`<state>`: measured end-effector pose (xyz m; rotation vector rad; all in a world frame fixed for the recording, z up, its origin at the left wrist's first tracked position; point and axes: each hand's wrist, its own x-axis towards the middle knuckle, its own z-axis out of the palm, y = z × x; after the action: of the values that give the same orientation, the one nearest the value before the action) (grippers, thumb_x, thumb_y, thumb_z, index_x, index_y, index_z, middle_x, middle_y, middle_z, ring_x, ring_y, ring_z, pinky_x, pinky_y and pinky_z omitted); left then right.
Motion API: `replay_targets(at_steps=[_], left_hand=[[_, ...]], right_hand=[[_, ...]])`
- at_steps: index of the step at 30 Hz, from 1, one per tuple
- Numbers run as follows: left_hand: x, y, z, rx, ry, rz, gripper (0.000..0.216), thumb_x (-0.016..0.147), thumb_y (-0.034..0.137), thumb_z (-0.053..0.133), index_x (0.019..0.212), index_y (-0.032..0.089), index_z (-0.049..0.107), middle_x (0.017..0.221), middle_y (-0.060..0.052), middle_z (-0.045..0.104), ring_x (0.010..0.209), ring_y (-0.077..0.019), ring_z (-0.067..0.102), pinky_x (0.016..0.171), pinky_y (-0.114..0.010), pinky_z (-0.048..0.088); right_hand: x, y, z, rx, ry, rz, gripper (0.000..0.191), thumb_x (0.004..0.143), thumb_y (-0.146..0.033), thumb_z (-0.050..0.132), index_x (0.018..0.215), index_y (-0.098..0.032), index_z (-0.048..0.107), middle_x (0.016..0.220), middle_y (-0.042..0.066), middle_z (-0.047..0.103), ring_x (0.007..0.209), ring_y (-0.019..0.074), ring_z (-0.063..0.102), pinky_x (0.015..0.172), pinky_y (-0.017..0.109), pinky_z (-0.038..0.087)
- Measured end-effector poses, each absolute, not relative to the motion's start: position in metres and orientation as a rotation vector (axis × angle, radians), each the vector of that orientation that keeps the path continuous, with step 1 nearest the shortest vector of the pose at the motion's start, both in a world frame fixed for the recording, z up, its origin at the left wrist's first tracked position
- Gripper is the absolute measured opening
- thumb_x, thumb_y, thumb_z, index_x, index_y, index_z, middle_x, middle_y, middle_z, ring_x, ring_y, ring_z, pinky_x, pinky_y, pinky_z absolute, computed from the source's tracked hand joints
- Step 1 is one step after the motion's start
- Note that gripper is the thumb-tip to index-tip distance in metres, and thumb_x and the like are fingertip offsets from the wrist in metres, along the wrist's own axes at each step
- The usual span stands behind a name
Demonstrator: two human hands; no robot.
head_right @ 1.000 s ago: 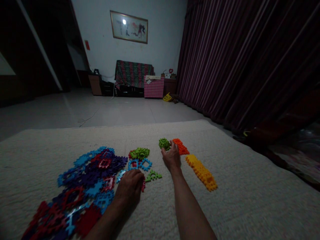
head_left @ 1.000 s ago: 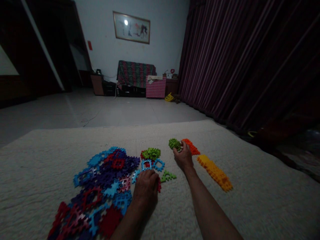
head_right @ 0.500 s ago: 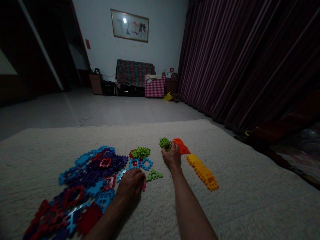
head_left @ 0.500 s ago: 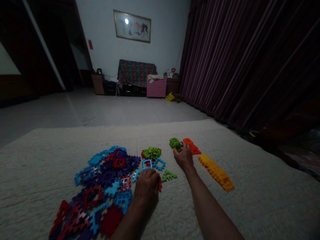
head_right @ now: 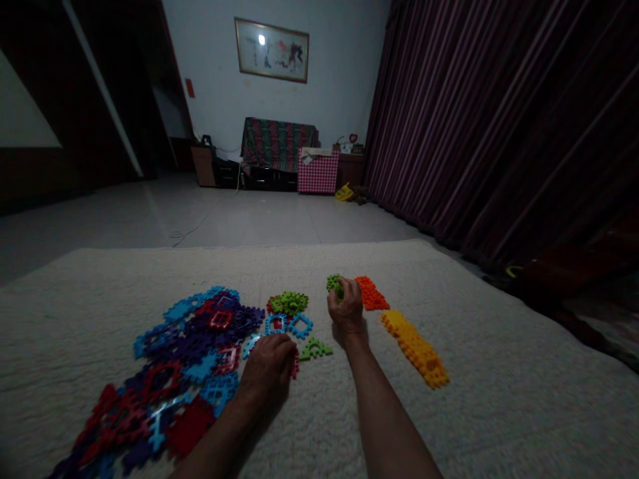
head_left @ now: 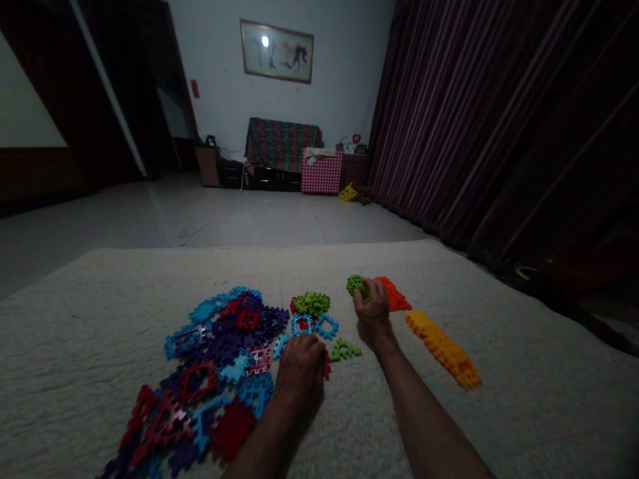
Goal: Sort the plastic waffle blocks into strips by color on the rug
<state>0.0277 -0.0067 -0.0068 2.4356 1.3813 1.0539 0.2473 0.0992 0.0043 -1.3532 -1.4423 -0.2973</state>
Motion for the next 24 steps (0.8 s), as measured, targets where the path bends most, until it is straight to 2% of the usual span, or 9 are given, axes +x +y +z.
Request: replay_targets(at_steps=[3,6,9,16,20,24], left_hand=[[0.028,-0.006,-0.007,2.416,1.419,1.034,0.018,0.088,0.011,0.053,0.088,0.019,0.069,0.100,-0.008,0.068,0.097,-0.0232,0.059,0.089,-0.040,0.047],[0.028,-0.006,-0.006,2.412,1.444,0.997,0.016,0.085,0.009,0.055,0.086,0.018,0.069,0.099,-0.008,0.068,0.096,-0.0235,0.058,0.089,-0.041,0.047],[0.028,-0.006,-0.004,2.414,1.448,0.984,0.016,0.085,0.009,0.055,0.086,0.018,0.068,0.099,-0.008,0.067,0.096,-0.0234,0.058,0.089,-0.040,0.047],[0.027,-0.006,-0.004,2.416,1.454,0.957,0.016,0.087,0.011,0.054,0.086,0.018,0.068,0.098,-0.007,0.066,0.096,-0.0229,0.058,0.090,-0.040,0.046],[0.027,-0.006,-0.003,2.420,1.455,0.962,0.017,0.087,0.010,0.054,0.085,0.018,0.068,0.097,-0.008,0.067,0.096,-0.0227,0.057,0.090,-0.039,0.045],[0.027,-0.007,-0.002,2.413,1.447,0.942,0.017,0.087,0.011,0.053,0.085,0.018,0.068,0.099,-0.007,0.067,0.096,-0.0224,0.057,0.090,-0.039,0.045]], right_hand=[[0.226,0.100,0.001,-1.220,-1.676,-0.098,0.023,0.082,-0.022,0.053,0.102,-0.019,0.065,0.100,0.009,0.066,0.096,0.0225,0.062,0.088,0.039,0.053],[0.204,0.100,-0.005,-1.175,-1.857,0.079,0.031,0.081,-0.019,0.056,0.111,-0.019,0.064,0.112,0.010,0.067,0.105,0.0223,0.063,0.095,0.038,0.052],[0.193,0.102,-0.012,-1.214,-1.945,0.117,0.040,0.080,-0.019,0.059,0.119,-0.019,0.062,0.117,0.011,0.067,0.110,0.0236,0.061,0.100,0.041,0.049],[0.192,0.103,-0.012,-1.251,-1.942,0.112,0.043,0.075,-0.018,0.066,0.118,-0.018,0.062,0.110,0.010,0.067,0.104,0.0239,0.062,0.094,0.040,0.051],[0.191,0.100,-0.007,-1.244,-1.874,0.115,0.036,0.075,-0.018,0.064,0.110,-0.019,0.065,0.105,0.010,0.068,0.099,0.0233,0.062,0.092,0.039,0.051],[0.194,0.095,0.002,-1.221,-1.731,0.264,0.020,0.077,-0.021,0.058,0.094,-0.019,0.067,0.089,0.006,0.069,0.080,0.0189,0.064,0.077,0.033,0.053]])
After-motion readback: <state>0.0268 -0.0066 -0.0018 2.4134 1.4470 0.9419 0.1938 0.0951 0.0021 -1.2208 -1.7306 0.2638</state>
